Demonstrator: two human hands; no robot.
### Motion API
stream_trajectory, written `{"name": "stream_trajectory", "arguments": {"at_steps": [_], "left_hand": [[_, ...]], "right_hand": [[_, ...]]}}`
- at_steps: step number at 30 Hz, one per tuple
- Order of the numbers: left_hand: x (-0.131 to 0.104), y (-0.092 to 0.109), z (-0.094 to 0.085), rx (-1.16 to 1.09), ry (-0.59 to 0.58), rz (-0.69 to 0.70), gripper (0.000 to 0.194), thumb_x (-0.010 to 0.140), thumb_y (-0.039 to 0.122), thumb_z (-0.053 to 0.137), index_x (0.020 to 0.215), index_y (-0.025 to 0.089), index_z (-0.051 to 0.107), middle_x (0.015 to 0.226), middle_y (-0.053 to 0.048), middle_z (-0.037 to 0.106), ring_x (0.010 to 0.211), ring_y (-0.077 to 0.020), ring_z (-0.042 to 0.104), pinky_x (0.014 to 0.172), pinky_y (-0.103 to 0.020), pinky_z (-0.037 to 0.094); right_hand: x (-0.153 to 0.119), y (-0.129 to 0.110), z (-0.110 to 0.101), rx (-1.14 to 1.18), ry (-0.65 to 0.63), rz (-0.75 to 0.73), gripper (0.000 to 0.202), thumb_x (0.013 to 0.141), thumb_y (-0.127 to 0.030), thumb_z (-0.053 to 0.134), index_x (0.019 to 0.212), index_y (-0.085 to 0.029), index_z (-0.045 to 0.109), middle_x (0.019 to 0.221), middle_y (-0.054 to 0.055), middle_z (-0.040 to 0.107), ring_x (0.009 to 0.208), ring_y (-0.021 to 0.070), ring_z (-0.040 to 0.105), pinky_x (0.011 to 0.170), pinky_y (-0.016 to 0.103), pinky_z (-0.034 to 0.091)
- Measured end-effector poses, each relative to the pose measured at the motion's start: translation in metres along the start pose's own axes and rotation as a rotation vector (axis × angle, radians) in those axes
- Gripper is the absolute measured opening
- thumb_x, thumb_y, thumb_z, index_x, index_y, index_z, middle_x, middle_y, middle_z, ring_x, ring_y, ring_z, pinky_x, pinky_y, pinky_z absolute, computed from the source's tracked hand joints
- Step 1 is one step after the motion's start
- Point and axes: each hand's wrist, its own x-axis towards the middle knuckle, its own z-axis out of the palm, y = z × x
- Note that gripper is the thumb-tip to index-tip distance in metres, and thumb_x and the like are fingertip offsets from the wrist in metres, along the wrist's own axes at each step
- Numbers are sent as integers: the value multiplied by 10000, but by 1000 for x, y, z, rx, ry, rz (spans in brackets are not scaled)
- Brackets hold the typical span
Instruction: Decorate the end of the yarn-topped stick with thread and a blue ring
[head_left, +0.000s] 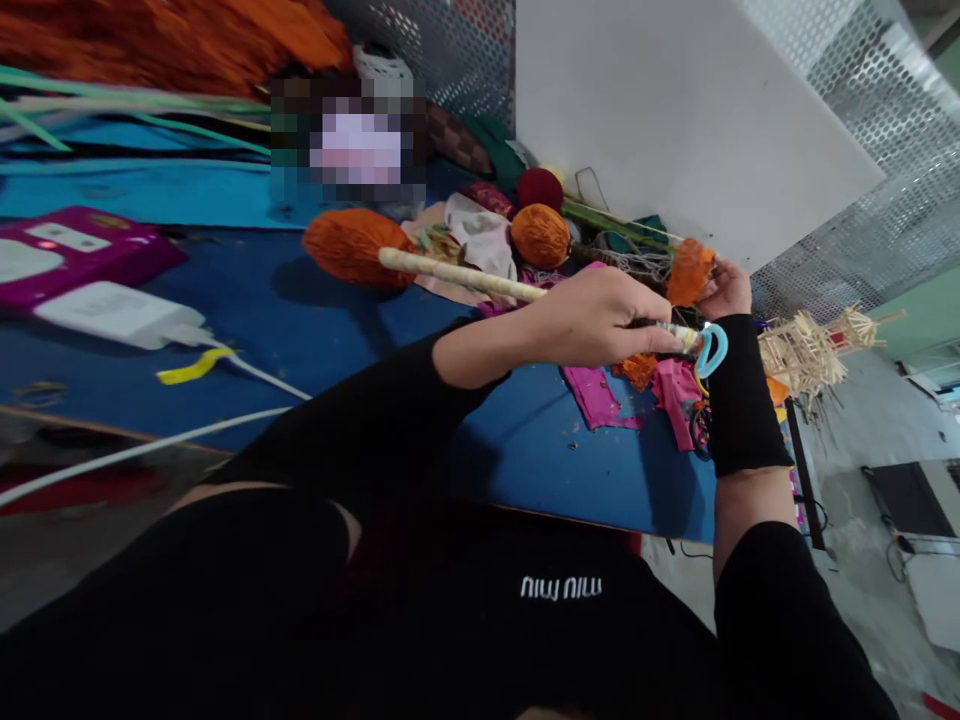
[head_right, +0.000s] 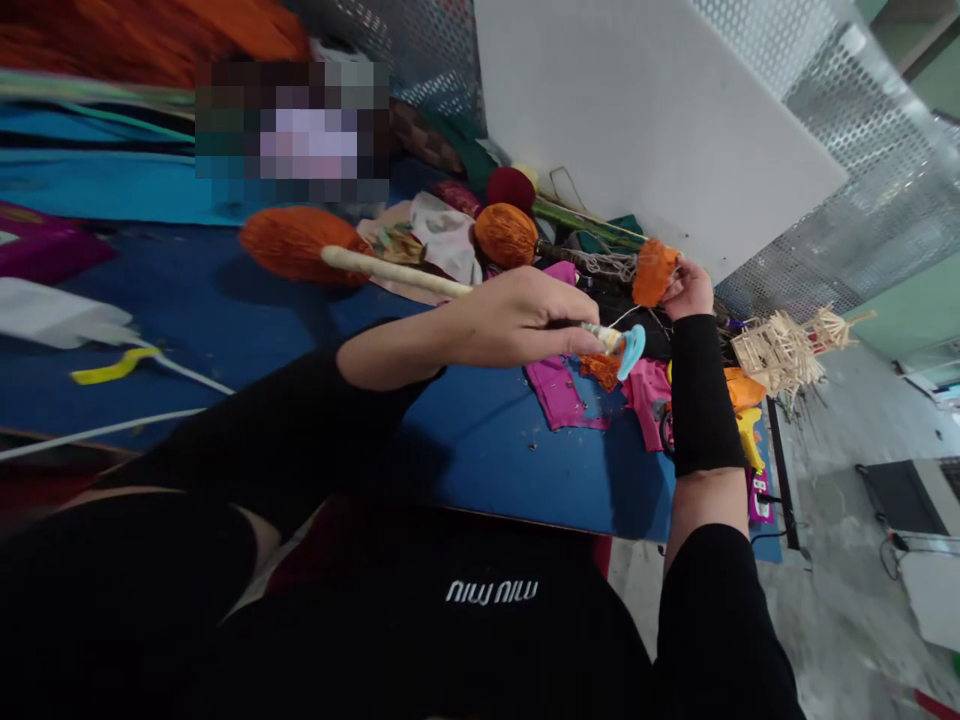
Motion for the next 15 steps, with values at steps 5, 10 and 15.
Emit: {"name": "stream_trajectory", "arguments": {"at_steps": [5, 10, 15], "left_hand": [[2, -5, 12, 12, -16, 27, 417, 958, 384, 593, 609, 179, 492, 566, 33, 469, 546, -95, 441, 565, -264, 271], [3, -4, 11, 25, -10, 12, 430, 958, 410, 594, 612, 181, 480, 557, 33, 461, 537, -98, 428, 558, -272, 249], [4, -4, 11, 39, -16, 11, 419, 961, 401, 586, 618, 178, 495, 562, 30, 471, 533, -98, 423, 557, -270, 243]], "right_hand": [[-6, -34, -21, -57, -38, -74, 117, 893, -287, 576, 900, -233, 680, 749, -30, 640, 611, 113, 560, 698, 299, 558], [-25, -50, -26, -112, 150, -360, 60, 838, -208, 625, 850, -221, 682, 688, -52, 604, 583, 96, 557, 653, 281, 565], [-65, -75, -24, -76, 301, -543, 112, 881, -167, 568, 876, -187, 678, 678, -48, 581, 564, 83, 528, 595, 249, 524]]}}
